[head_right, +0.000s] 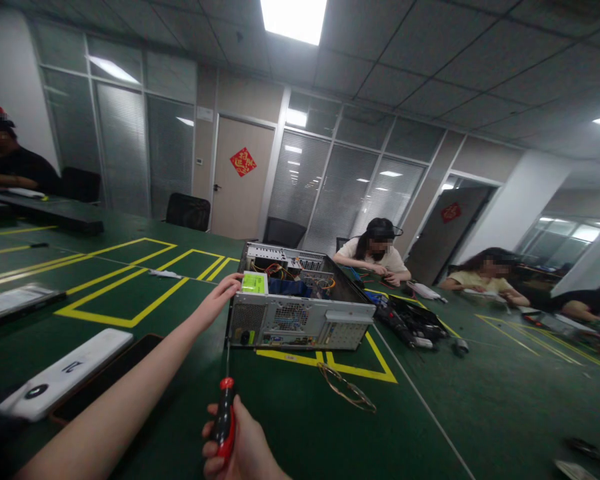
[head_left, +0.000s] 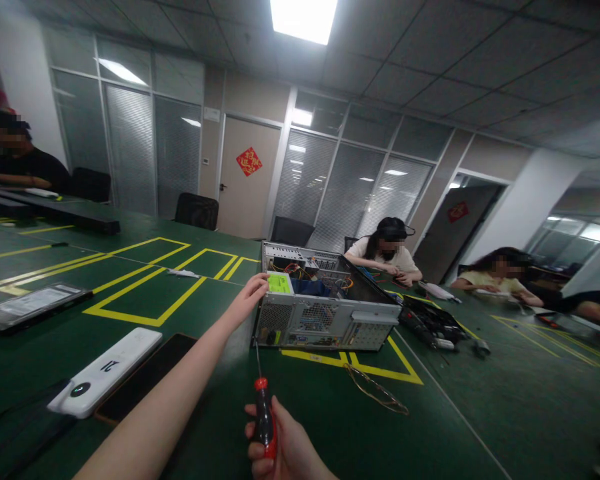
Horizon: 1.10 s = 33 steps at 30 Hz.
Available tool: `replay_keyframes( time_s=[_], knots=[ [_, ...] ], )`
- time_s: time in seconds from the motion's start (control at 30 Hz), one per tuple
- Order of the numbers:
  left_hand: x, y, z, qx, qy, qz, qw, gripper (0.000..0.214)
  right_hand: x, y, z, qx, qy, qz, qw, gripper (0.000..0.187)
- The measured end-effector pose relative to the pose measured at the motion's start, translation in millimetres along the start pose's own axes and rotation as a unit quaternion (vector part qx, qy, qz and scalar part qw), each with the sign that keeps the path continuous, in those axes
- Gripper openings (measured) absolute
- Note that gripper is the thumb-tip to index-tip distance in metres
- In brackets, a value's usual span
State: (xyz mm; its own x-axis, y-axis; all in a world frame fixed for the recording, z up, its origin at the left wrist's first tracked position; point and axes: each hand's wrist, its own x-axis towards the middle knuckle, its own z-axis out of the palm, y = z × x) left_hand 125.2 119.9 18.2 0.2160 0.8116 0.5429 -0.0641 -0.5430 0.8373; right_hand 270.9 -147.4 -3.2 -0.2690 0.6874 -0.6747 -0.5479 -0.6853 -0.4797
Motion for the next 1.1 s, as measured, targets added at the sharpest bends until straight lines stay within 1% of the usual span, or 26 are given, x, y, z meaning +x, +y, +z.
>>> replay_keyframes(
  time_s=[0.1, 0.2, 0.4, 0.47, 0.6, 0.73, 0.8, 0.93, 1.0, 1.1],
  knots=[
    [0.4, -0.2, -0.6, -0.001, -0.004, -0.001, 1.000, 0.053, -3.0, -1.1, -2.2, -0.016, 0.018, -0.020, 1.000, 0.042],
    [0.3, 0.8, -1.3, 0.000, -0.010, -0.006, 1.000, 0.052, -3.2, -1.8, -4.5, -0.045, 0.009, -0.017, 0.999, 0.039],
    [-0.9, 2.6, -1.0, 0.003, -0.012, -0.008, 1.000, 0.051, -3.7, -5.9, 0.9, 0.000, 0.004, -0.002, 1.000, 0.040],
    [-1.1, 2.4, -0.8, 0.001, -0.010, -0.008, 1.000, 0.052, -4.8, -6.5, 2.8, -0.004, 0.002, 0.008, 1.000, 0.044],
    [-1.1, 1.5, -0.8, -0.004, -0.012, -0.010, 1.000, 0.052, -5.0, -6.4, -1.0, -0.009, -0.004, -0.022, 1.000, 0.047],
    [-1.1, 0.6, -0.3, -0.002, -0.006, -0.009, 1.000, 0.051, -2.6, -7.1, -9.2, -0.093, -0.018, -0.005, 0.995, 0.060],
    [-1.0, 0.4, -0.1, -0.002, -0.010, -0.010, 1.000, 0.051, -1.1, -7.3, -10.2, -0.103, -0.016, 0.003, 0.995, 0.058],
    [-0.8, 0.2, -0.8, -0.004, -0.011, -0.008, 1.000, 0.052, 1.6, -7.0, -6.4, -0.037, 0.002, -0.005, 0.999, 0.054],
    [-0.6, 0.3, -1.4, -0.004, -0.007, -0.001, 1.000, 0.053, 2.2, -7.3, -5.2, -0.025, -0.012, -0.001, 1.000, 0.048],
    [-0.5, 0.5, -2.0, 0.000, -0.005, 0.002, 1.000, 0.053, 1.4, -9.1, -6.3, -0.045, -0.039, 0.012, 0.998, 0.038]
  ],
)
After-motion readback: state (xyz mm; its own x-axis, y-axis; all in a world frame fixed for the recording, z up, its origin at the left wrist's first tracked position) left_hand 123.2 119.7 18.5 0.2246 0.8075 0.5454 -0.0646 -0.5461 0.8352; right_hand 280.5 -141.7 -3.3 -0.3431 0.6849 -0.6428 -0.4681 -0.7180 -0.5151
